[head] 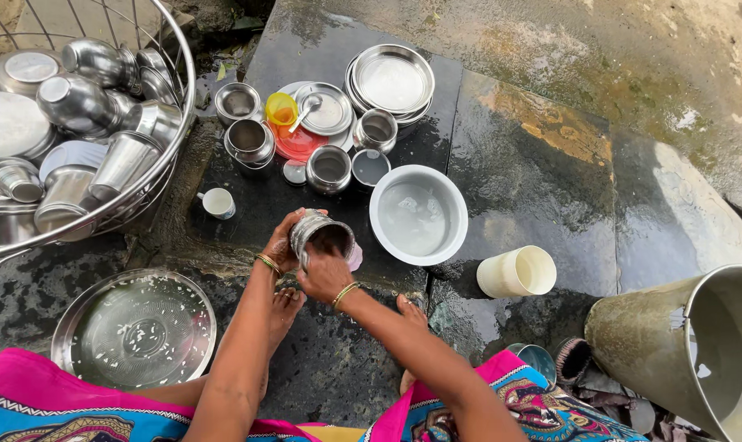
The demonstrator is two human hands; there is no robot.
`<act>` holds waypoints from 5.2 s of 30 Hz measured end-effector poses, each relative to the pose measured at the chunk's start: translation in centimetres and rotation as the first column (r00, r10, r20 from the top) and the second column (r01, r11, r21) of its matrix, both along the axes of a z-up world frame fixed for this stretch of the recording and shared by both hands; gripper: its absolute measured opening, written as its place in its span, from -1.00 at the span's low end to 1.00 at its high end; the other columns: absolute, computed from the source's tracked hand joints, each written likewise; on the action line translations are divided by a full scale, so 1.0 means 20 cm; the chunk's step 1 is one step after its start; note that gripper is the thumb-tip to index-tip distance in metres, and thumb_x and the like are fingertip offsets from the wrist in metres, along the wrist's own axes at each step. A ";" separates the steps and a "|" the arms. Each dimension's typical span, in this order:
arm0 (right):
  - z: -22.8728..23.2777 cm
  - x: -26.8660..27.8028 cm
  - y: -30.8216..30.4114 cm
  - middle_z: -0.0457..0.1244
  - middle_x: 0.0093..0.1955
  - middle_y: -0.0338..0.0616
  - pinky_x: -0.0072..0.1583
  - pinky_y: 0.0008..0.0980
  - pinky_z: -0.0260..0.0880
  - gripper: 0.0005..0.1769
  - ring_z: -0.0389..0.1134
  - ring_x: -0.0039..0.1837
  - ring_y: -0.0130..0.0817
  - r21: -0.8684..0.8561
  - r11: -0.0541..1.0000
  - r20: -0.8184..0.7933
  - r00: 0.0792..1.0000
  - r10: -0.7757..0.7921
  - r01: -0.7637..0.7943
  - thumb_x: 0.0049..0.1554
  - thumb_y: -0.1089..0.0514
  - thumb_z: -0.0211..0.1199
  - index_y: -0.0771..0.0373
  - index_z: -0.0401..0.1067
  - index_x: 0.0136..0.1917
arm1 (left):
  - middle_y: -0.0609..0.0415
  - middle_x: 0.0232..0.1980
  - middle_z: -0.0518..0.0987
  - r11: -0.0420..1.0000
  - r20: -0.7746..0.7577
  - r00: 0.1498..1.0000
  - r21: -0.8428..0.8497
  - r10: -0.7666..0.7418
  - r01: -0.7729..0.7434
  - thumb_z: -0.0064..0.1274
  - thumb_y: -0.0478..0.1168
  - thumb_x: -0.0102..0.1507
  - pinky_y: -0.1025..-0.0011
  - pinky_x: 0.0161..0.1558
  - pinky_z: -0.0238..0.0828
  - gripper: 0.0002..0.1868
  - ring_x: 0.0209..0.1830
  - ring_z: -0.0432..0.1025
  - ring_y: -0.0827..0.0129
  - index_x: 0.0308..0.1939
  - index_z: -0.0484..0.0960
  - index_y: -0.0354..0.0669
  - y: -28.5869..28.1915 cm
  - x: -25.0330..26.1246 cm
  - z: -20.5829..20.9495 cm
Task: The person washes various metal dishes, cups, and bowls by hand, rinsing them with water from a bowl and placing them into a large wire basket.
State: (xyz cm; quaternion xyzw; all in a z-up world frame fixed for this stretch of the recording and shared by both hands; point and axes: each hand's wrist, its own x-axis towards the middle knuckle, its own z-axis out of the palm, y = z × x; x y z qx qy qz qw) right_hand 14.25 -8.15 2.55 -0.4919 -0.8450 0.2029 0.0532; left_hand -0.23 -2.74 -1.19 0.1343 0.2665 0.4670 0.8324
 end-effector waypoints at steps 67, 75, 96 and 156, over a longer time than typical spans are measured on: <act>0.03 0.18 0.16 0.29 0.31 0.03 0.52 0.03 0.17 -0.50 0.33 0.39 0.05 0.572 0.772 0.071 0.954 0.291 -0.278 -0.02 0.12 0.32 0.23 0.43 0.20 | 0.16 -0.14 0.66 0.980 -0.324 0.940 -0.194 -0.108 0.046 0.10 0.17 0.17 0.21 -0.20 0.54 -0.53 -0.22 0.55 0.36 -0.02 0.63 -0.03 0.17 -0.09 0.27; 0.07 -0.23 -0.03 0.39 -0.05 0.22 0.09 -0.02 0.35 -0.66 0.41 0.01 0.15 -0.388 0.727 -0.560 0.481 -0.674 0.567 0.09 0.19 0.19 0.38 0.36 0.12 | 0.18 -0.33 0.62 0.941 -0.437 0.877 -0.336 -0.198 0.045 0.15 0.28 0.17 0.14 -0.30 0.43 -0.55 -0.36 0.47 0.32 -0.20 0.64 0.02 0.14 -0.05 -0.08; -0.09 -0.24 0.07 0.39 -0.01 0.15 0.20 -0.01 0.36 -0.63 0.43 0.08 0.04 -0.522 0.770 -0.639 0.430 -0.638 0.367 0.11 0.10 0.11 0.41 0.38 0.09 | 0.18 -0.20 0.64 0.948 -0.207 0.968 -0.309 -0.145 0.076 0.21 0.17 0.19 0.05 -0.16 0.48 -0.64 -0.29 0.52 0.32 -0.15 0.67 0.05 0.11 -0.09 -0.19; -0.77 0.45 0.22 0.38 -0.10 0.00 -0.09 -0.07 0.38 -0.59 0.38 -0.17 -0.21 -0.964 -0.018 0.064 0.163 -0.985 0.265 0.20 -0.11 0.10 0.29 0.49 -0.10 | -0.06 -0.23 0.70 0.631 -0.675 -0.420 0.086 0.607 0.771 -0.13 -0.27 0.36 0.26 0.29 0.20 -0.80 -0.11 0.59 0.19 0.01 0.55 -0.12 0.70 0.92 -0.38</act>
